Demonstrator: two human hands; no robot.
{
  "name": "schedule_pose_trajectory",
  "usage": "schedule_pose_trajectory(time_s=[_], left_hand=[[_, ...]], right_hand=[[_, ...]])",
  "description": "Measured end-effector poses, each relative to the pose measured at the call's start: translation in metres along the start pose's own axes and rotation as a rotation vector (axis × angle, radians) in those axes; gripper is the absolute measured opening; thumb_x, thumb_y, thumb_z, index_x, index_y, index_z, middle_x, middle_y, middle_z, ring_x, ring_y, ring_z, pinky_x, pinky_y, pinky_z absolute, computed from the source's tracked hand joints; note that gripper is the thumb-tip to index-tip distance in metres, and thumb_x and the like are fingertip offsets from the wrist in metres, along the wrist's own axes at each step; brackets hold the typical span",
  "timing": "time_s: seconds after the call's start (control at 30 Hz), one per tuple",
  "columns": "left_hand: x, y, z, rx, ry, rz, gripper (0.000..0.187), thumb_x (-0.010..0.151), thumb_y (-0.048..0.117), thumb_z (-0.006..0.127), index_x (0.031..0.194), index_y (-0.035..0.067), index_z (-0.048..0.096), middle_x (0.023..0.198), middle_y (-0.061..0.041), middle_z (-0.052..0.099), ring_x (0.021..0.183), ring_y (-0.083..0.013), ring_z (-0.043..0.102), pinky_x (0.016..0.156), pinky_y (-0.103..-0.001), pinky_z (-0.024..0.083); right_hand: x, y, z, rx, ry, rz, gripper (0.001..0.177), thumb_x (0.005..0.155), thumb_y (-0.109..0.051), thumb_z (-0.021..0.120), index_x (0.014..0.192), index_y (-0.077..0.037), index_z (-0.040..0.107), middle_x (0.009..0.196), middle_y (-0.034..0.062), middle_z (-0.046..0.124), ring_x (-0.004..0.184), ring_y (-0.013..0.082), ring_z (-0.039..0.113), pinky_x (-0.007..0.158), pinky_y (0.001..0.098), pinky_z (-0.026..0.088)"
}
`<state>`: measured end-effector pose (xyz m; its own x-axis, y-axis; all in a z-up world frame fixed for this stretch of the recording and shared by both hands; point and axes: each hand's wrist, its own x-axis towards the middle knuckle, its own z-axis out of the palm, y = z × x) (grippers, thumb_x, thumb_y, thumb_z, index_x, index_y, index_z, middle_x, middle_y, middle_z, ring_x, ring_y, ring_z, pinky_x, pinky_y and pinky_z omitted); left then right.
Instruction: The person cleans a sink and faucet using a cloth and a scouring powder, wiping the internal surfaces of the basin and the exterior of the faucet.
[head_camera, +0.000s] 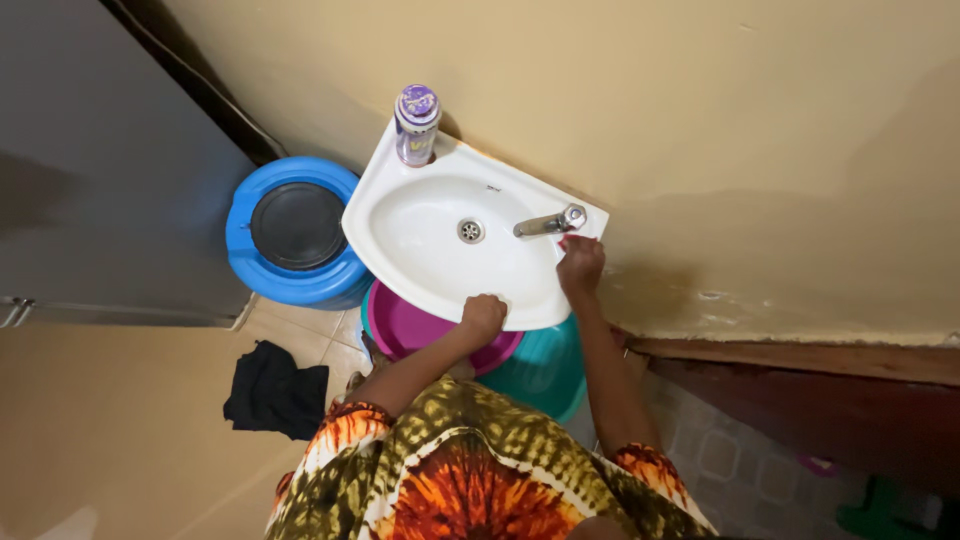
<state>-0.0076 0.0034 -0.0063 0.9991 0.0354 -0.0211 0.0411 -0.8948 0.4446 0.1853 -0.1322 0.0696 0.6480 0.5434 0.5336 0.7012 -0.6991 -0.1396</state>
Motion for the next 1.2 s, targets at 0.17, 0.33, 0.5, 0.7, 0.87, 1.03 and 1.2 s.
schedule_pose_trajectory(time_s=[0.17, 0.33, 0.5, 0.7, 0.87, 1.03, 1.2], left_hand=[[0.003, 0.001, 0.0, 0.014, -0.081, -0.016, 0.011, 0.08, 0.011, 0.062, 0.081, 0.012, 0.073, 0.087, -0.013, 0.073, 0.083, -0.0322, 0.072, 0.067, -0.047, 0.057], [-0.007, 0.001, 0.0, 0.032, 0.143, 0.079, 0.009, 0.082, 0.014, 0.063, 0.079, 0.011, 0.072, 0.084, -0.012, 0.071, 0.081, -0.0317, 0.07, 0.064, -0.049, 0.054], [-0.001, 0.004, -0.002, 0.073, -0.008, 0.015, 0.01, 0.077, 0.013, 0.063, 0.081, 0.012, 0.072, 0.086, -0.012, 0.071, 0.081, -0.0311, 0.069, 0.066, -0.047, 0.054], [-0.002, 0.003, -0.004, 0.08, -0.044, -0.005, 0.013, 0.083, 0.013, 0.062, 0.088, 0.013, 0.075, 0.094, -0.011, 0.072, 0.09, -0.03, 0.071, 0.073, -0.046, 0.055], [-0.001, 0.005, -0.002, 0.087, -0.109, -0.03, 0.013, 0.086, 0.015, 0.062, 0.088, 0.013, 0.075, 0.096, -0.011, 0.073, 0.091, -0.0298, 0.072, 0.073, -0.045, 0.056], [0.001, 0.005, -0.005, 0.111, -0.063, -0.009, 0.013, 0.083, 0.013, 0.062, 0.087, 0.013, 0.075, 0.094, -0.011, 0.074, 0.09, -0.0296, 0.072, 0.071, -0.045, 0.057], [0.001, 0.005, -0.005, 0.068, -0.104, -0.036, 0.014, 0.087, 0.013, 0.062, 0.089, 0.014, 0.076, 0.096, -0.01, 0.074, 0.091, -0.0294, 0.072, 0.074, -0.045, 0.057]], right_hand=[[-0.001, 0.019, -0.013, 0.029, -0.042, -0.153, 0.014, 0.088, -0.008, 0.066, 0.096, -0.009, 0.077, 0.1, 0.009, 0.072, 0.094, 0.0355, 0.062, 0.078, 0.05, 0.048], [0.034, 0.031, -0.003, -0.111, -0.127, -0.112, 0.012, 0.088, -0.012, 0.066, 0.093, -0.011, 0.077, 0.102, 0.0068, 0.071, 0.099, 0.0345, 0.061, 0.08, 0.0491, 0.047], [0.03, 0.026, -0.002, -0.152, -0.081, -0.041, 0.011, 0.088, -0.016, 0.071, 0.093, -0.009, 0.076, 0.103, 0.0086, 0.072, 0.099, 0.0337, 0.06, 0.083, 0.0467, 0.047], [-0.004, 0.017, -0.015, 0.068, -0.058, -0.073, 0.017, 0.085, -0.007, 0.066, 0.094, -0.016, 0.078, 0.101, 0.0013, 0.074, 0.097, 0.0292, 0.062, 0.08, 0.0461, 0.046], [0.038, 0.036, -0.007, -0.132, -0.129, -0.097, 0.012, 0.084, -0.01, 0.068, 0.091, -0.013, 0.077, 0.101, 0.004, 0.073, 0.098, 0.03, 0.062, 0.079, 0.0467, 0.046], [0.05, 0.032, -0.001, -0.214, -0.142, -0.073, 0.015, 0.081, -0.007, 0.066, 0.09, -0.012, 0.076, 0.102, 0.0046, 0.072, 0.1, 0.0301, 0.062, 0.081, 0.046, 0.048], [0.013, 0.018, -0.013, 0.045, -0.008, -0.108, 0.015, 0.082, -0.007, 0.065, 0.084, -0.013, 0.078, 0.092, 0.0086, 0.071, 0.086, 0.035, 0.061, 0.075, 0.0502, 0.05]])
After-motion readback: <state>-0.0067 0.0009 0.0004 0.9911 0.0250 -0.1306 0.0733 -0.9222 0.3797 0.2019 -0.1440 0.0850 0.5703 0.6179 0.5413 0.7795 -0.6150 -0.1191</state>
